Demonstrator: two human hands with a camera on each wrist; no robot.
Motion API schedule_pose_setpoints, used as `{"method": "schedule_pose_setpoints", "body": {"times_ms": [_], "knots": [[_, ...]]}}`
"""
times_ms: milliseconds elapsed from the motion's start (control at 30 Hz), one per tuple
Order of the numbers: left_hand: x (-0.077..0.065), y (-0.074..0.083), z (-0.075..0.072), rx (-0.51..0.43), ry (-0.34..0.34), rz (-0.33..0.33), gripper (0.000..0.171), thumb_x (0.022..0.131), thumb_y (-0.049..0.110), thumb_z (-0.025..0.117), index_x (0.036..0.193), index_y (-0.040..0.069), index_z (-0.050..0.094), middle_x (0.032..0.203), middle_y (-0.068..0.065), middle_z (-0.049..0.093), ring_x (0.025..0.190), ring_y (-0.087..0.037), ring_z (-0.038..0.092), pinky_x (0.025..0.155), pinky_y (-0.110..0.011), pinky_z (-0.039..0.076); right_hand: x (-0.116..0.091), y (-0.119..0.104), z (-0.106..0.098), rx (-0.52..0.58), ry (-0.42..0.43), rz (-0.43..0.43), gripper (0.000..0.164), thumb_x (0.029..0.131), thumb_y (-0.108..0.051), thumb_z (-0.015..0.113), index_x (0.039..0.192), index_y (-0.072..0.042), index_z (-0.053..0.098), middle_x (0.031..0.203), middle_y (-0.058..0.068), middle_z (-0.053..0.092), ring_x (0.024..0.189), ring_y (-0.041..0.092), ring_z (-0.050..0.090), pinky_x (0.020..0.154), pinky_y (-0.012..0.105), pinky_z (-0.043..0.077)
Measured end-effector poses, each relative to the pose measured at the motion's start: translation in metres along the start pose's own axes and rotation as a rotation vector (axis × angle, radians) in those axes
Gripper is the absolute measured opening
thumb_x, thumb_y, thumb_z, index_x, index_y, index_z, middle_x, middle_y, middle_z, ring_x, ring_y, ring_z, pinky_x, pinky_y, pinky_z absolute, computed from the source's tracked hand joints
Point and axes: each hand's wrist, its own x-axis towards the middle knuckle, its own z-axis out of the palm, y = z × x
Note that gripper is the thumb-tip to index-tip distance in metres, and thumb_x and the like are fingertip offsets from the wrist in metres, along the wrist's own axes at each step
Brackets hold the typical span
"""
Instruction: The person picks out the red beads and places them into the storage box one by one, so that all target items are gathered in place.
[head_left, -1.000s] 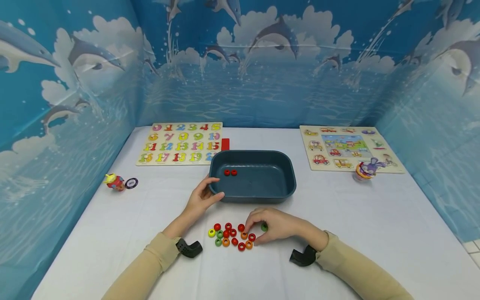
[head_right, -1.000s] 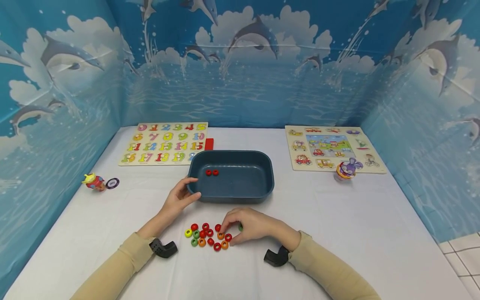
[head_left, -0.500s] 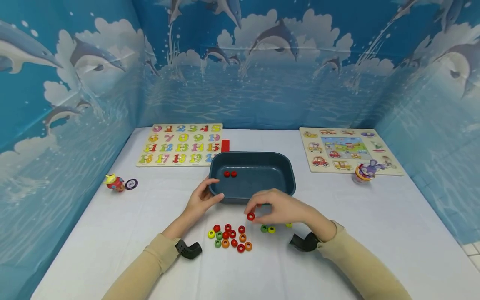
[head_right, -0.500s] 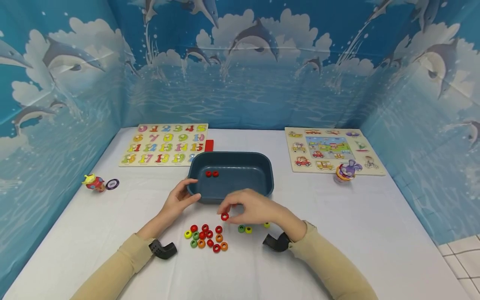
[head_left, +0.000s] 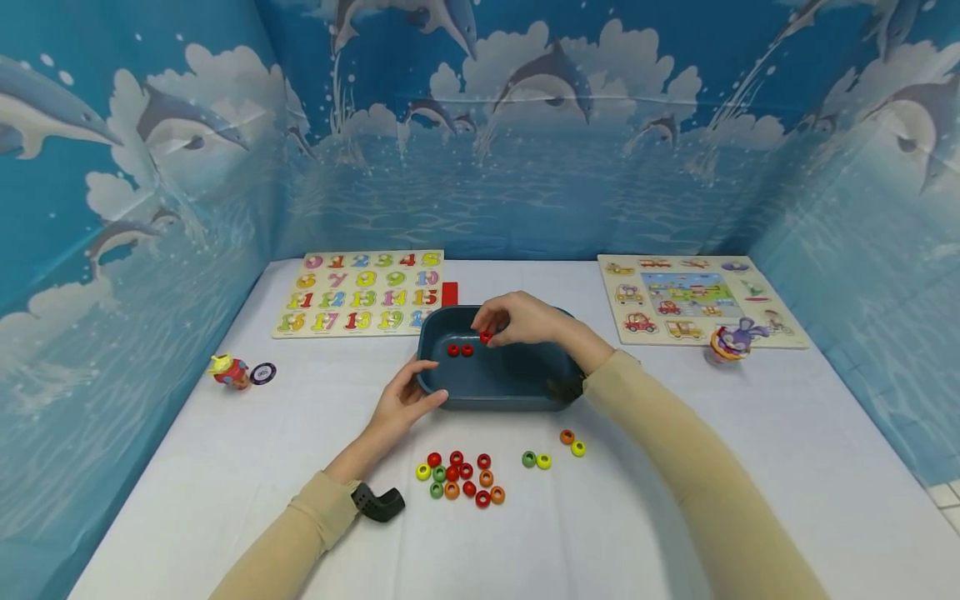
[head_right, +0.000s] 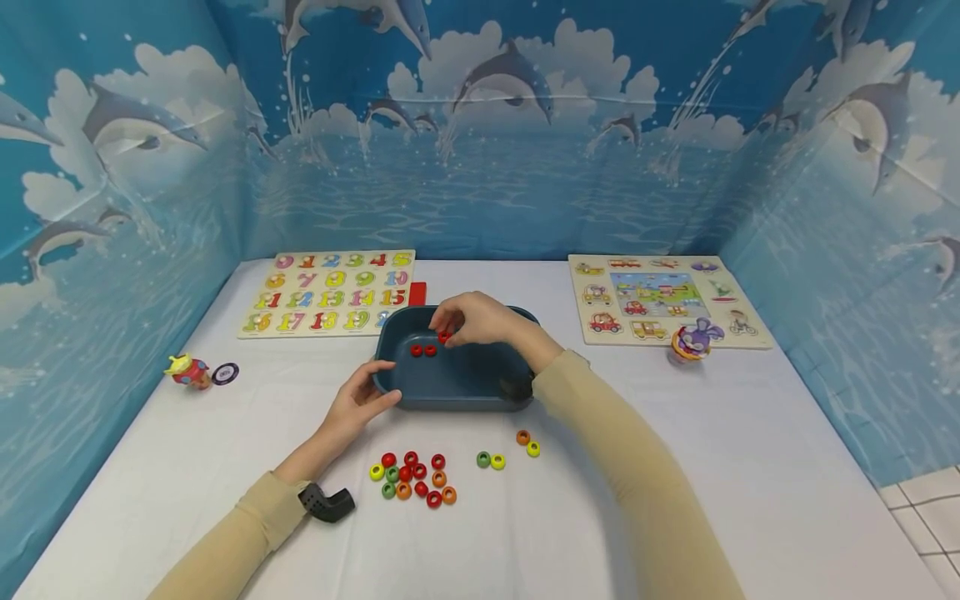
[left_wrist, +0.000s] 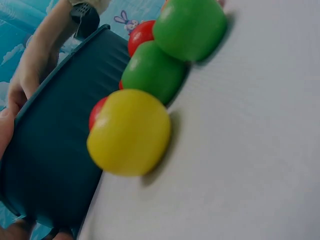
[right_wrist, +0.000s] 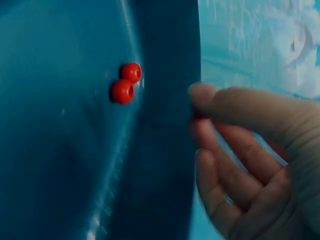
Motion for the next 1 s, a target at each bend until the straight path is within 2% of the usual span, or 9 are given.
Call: {"method": "schedule_pose_setpoints", "body": {"times_ms": [133, 300, 600, 833, 1000], "knots": [[0.000, -0.001, 0.000, 0.006, -0.002, -0.002, 0.051, 0.081, 0.019, 0.066, 0.125, 0.004, 0.044, 0.146, -0.011, 0.012, 0.129, -0.025, 0.026, 0.100, -0.036, 0.028, 0.016, 0.015, 0.003, 0.040, -0.032, 0.073, 0.032, 0.075, -0.003, 0.070, 0.106, 0.000, 0.061, 0.091, 0.003, 0.062, 0.083, 0.014, 0.058, 0.072, 0.026, 0.050], [-0.001, -0.001, 0.000, 0.004, -0.006, 0.001, 0.052, 0.082, 0.018, 0.066, 0.126, 0.002, 0.043, 0.146, -0.012, 0.012, 0.129, -0.026, 0.026, 0.101, -0.036, 0.028, 0.027, 0.025, 0.010, 0.053, -0.068, 0.100, 0.031, 0.075, -0.001, 0.069, 0.105, 0.000, 0.061, 0.090, 0.004, 0.062, 0.081, 0.015, 0.059, 0.071, 0.027, 0.051], [-0.002, 0.000, 0.002, -0.026, 0.008, 0.013, 0.046, 0.082, 0.015, 0.066, 0.121, 0.001, 0.046, 0.146, -0.012, 0.012, 0.128, -0.025, 0.027, 0.101, -0.035, 0.028, 0.035, 0.038, 0.026, -0.061, -0.097, 0.216, 0.027, 0.072, -0.013, 0.075, 0.097, -0.013, 0.064, 0.086, -0.001, 0.061, 0.077, 0.013, 0.056, 0.067, 0.025, 0.049], [-0.004, 0.001, 0.003, -0.009, 0.031, 0.065, 0.041, 0.081, 0.011, 0.066, 0.116, -0.003, 0.048, 0.145, -0.016, 0.016, 0.127, -0.028, 0.029, 0.101, -0.042, 0.027, 0.036, 0.038, 0.030, -0.148, -0.086, 0.194, 0.028, 0.071, -0.016, 0.076, 0.096, -0.014, 0.063, 0.085, -0.002, 0.061, 0.074, 0.012, 0.057, 0.066, 0.024, 0.049], [-0.003, 0.001, 0.004, -0.028, 0.018, 0.123, 0.038, 0.082, 0.006, 0.063, 0.114, -0.008, 0.047, 0.146, -0.019, 0.010, 0.130, -0.034, 0.017, 0.102, -0.049, 0.022, 0.034, 0.030, 0.025, -0.164, -0.105, 0.194, 0.034, 0.071, -0.017, 0.076, 0.102, -0.013, 0.062, 0.091, -0.001, 0.061, 0.076, 0.011, 0.057, 0.068, 0.023, 0.049]]}}
